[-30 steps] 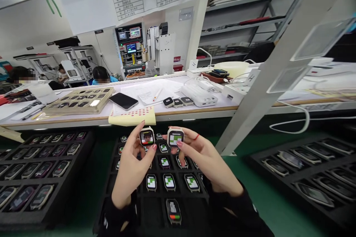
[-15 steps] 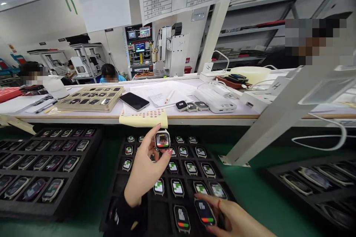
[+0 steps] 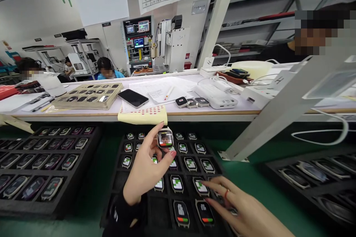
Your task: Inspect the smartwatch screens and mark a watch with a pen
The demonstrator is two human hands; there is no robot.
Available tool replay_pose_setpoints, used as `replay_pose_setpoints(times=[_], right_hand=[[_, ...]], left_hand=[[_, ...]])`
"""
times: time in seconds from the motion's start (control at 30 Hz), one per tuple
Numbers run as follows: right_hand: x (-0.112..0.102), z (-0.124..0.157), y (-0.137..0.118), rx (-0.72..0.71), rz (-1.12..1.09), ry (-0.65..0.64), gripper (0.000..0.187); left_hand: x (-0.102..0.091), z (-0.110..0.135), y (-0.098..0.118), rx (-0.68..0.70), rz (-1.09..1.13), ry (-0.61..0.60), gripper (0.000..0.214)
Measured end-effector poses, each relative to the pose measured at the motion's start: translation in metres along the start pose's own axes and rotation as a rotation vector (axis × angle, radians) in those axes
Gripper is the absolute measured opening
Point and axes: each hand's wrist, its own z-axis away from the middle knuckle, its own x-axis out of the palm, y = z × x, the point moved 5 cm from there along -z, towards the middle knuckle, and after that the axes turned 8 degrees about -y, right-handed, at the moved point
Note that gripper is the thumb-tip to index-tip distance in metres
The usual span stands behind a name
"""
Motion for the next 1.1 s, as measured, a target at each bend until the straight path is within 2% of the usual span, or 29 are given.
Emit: replay_pose_setpoints(times=[0.07,0.17,0.23,0.33,0.53,0.7,0.8,0.87,0.93,1.03,1.1], right_hand=[[-0.022,-0.017,-0.022,-0.104,-0.056,0.096,0.024],[-0.051,-0.037,-0.058,-0.234,-0.057,0.348,0.022],[-0.062,-0.047,-0.077,-0.282,-0.1,0.472,0.018],[-0.067,-0.057,-0.095,-0.303,-0.143,0.554,0.013],[-0.069,-0.062,-0.102,-0.346,-0.111,0.55,0.013],[-0.076,-0.061,-0.104,-0.376,-0.062,0.522,0.017],[-0.09,-0.058,-0.101,-0.342,-0.13,0.59,0.017],[-0.099,-0.054,-0.098,-0.325,-0.172,0.648,0.016],[-0.103,-0.053,-0.098,-0.348,-0.179,0.602,0.017],[-0.098,-0.056,-0.101,-0.417,-0.141,0.447,0.018],[-0.094,-0.057,-0.101,-0.429,-0.126,0.427,0.017]], left_hand=[[0.003,-0.001,-0.001,0.008,0.043,-0.034,0.069],[0.007,0.0,-0.004,-0.025,0.092,-0.07,0.07],[0.009,0.001,-0.005,-0.067,0.09,-0.081,0.074],[0.012,0.003,-0.003,-0.101,0.096,-0.101,0.081],[0.017,0.005,0.003,-0.087,0.101,-0.102,0.079],[0.02,0.006,0.005,-0.036,-0.097,-0.114,0.066],[0.023,0.005,0.005,-0.002,-0.197,-0.148,0.06],[0.023,0.004,0.004,-0.009,-0.184,-0.138,0.06],[0.022,0.003,0.003,-0.032,-0.119,-0.105,0.065],[0.02,0.001,0.005,-0.054,0.003,-0.082,0.077],[0.021,0.001,0.008,-0.057,0.056,-0.086,0.079]])
